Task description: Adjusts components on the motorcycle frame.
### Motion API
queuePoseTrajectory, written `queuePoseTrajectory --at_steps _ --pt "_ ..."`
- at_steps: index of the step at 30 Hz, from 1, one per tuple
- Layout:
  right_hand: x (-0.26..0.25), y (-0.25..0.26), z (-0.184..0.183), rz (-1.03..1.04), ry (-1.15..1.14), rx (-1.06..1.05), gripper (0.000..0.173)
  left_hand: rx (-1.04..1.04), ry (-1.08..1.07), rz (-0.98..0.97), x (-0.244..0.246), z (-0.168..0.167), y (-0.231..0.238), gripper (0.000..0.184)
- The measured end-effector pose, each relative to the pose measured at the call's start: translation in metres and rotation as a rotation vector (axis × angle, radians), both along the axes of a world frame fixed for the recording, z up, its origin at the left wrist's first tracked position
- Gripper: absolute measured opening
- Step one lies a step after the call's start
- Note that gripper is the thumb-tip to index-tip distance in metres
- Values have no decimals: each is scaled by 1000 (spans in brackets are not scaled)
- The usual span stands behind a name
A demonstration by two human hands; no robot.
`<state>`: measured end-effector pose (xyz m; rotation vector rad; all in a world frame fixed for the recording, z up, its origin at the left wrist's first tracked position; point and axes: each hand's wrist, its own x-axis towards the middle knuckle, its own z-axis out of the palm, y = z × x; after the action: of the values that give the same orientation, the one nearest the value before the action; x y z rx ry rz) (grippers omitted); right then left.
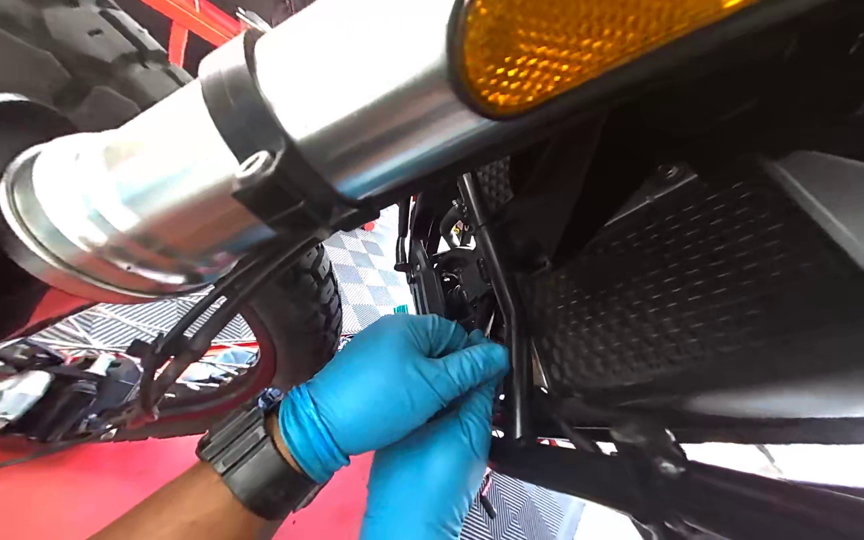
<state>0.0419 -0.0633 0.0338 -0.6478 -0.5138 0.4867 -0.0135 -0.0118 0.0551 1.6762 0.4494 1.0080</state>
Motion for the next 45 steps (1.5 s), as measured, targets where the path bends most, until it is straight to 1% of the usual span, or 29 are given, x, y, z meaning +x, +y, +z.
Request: queuePoseTrajectory --at_steps 2,3,5,7,8,11,13,15,17,19,20,22,25,27,28,29,31,33,35,36,37,39,40,42,45 --pt "3 3 -2 -9 -43 25 31 -51 -172 -88 2 -1 3 25" --pt "5 4 -4 -11 -62 35 31 -69 -212 -121 4 -1 6 21" --pt "7 5 -8 -5 -80 51 31 -111 -210 -152 8 -5 11 21" --pt "5 3 -5 -5 -66 46 32 -160 -164 -139 10 -8 14 21" --pt "3 2 -2 -17 -58 37 32 -143 -114 -116 9 -10 15 23" --pt "-1 3 1 -51 -22 -7 30 -63 99 -28 1 -12 13 35" --pt "-2 3 1 -46 18 -23 30 -31 143 -14 -3 -8 6 43" --pt "-2 4 0 -50 17 -9 29 -31 73 -27 -4 -5 2 41" --pt "-1 3 1 -49 -5 6 29 -79 -102 -68 -1 -4 4 34" --pt "0 3 2 -46 -33 9 31 -124 -274 -151 2 -3 6 25" --pt "1 4 2 -60 -41 13 31 -135 -302 -180 4 -3 8 22" --pt "3 5 0 -53 -57 25 32 -143 -229 -177 7 -5 11 22" --pt "1 6 0 -58 -50 19 33 -173 -77 -95 9 -10 13 24" --pt "-1 3 3 -20 -10 0 38 -123 88 -1 5 -12 11 35" --pt "-1 2 4 -12 15 -3 38 -93 173 44 2 -11 8 41" --pt "-2 2 4 -14 32 -8 37 -74 214 65 -1 -8 4 44" --pt "-4 4 5 -49 67 -18 31 -57 152 45 -4 -4 0 41" --pt "-1 5 5 -64 70 1 30 -72 -29 -1 -3 -3 0 37" --pt "1 4 4 -21 56 18 35 -113 -231 -69 0 -6 3 31" --pt "1 4 4 -16 49 19 36 -127 -269 -102 1 -8 6 28" --pt "1 4 4 -21 44 17 35 -138 -264 -119 2 -10 8 26" --pt "2 5 3 -41 41 6 34 -175 -169 -100 4 -13 10 23" --pt "2 6 2 -53 39 1 34 -191 -95 -73 5 -16 12 24" --pt "1 6 2 -47 44 -10 35 -180 19 -29 4 -22 13 32" --pt "0 4 0 -38 -5 -35 41 -181 32 -41 -2 -15 5 36"
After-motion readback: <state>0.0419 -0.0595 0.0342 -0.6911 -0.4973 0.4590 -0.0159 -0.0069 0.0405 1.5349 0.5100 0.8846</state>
